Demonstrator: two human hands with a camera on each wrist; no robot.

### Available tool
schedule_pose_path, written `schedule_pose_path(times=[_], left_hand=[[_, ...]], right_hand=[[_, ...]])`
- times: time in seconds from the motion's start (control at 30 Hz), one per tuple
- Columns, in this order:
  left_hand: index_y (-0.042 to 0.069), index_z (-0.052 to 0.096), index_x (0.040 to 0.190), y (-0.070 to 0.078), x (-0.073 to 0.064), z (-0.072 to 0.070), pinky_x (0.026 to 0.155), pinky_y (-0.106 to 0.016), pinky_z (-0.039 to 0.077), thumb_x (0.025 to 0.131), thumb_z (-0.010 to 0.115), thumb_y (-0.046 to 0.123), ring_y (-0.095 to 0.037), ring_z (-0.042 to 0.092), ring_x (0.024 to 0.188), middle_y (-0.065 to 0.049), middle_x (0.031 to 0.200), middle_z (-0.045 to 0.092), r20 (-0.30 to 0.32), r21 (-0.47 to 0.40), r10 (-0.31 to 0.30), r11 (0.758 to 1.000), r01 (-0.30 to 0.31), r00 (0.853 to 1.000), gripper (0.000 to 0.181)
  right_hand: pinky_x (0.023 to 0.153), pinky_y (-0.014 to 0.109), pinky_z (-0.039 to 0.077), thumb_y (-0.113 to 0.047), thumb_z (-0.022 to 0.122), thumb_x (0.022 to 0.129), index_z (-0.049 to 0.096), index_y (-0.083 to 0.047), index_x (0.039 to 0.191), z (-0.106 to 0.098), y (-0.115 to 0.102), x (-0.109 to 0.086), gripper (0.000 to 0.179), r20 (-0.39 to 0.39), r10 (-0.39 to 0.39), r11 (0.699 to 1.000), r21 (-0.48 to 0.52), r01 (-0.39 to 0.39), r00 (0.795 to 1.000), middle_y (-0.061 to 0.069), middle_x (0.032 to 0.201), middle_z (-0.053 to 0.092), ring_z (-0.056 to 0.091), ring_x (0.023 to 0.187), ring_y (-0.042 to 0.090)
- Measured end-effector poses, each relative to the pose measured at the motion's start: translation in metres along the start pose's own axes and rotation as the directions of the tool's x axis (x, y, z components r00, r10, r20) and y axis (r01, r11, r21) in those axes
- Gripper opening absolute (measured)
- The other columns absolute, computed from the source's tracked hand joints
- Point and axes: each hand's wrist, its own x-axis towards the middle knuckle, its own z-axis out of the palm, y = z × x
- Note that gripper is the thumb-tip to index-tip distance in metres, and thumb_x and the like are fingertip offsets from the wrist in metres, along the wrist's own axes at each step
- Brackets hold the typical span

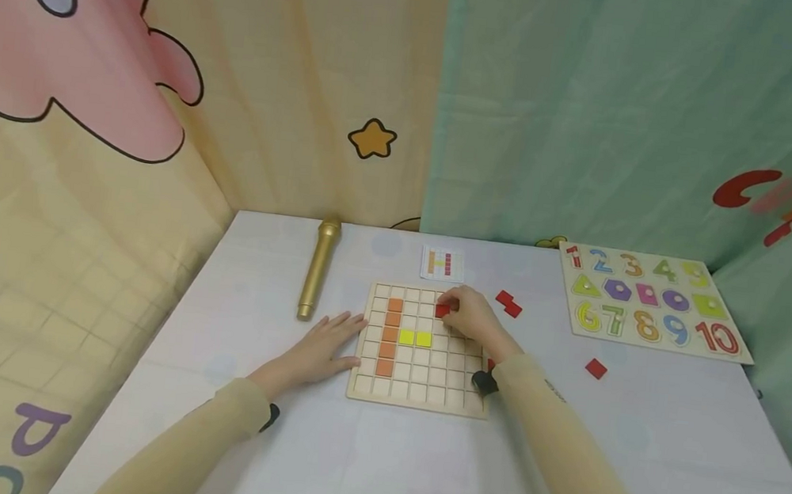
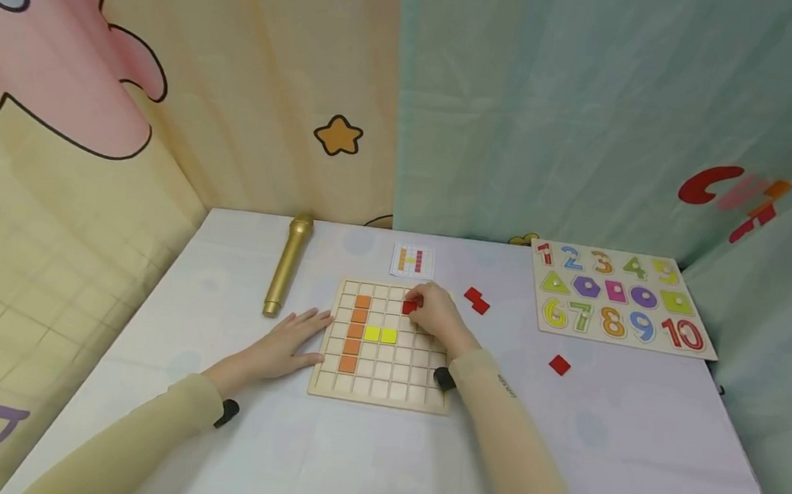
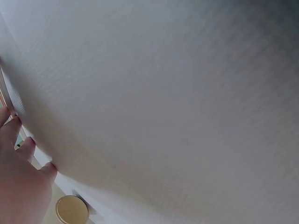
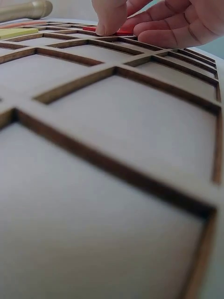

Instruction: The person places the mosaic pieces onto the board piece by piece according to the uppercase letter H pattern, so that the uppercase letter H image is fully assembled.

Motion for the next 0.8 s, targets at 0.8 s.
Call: schedule_pose_path(times=[0.8], left_hand=[[0.011,0.029,0.156,-0.003,0.008,0.002,0.125,-0.055,0.008,0.095,0.063,0.039,-0.033,0.016,0.153,-0.007,0.163,0.025,0.005,0.002,-0.006,1.0,0.006,1.0,0.075]], right_hand=[[0.093,0.047,0.055,-0.013,0.068,0.091,0.066,-0.002,0.121,-0.043,0.04,-0.061,0.032,-0.055,-0.022,0.99,0.14,0.029,0.998,0.015,0.118,0.067,0.062,0.106,0.031]])
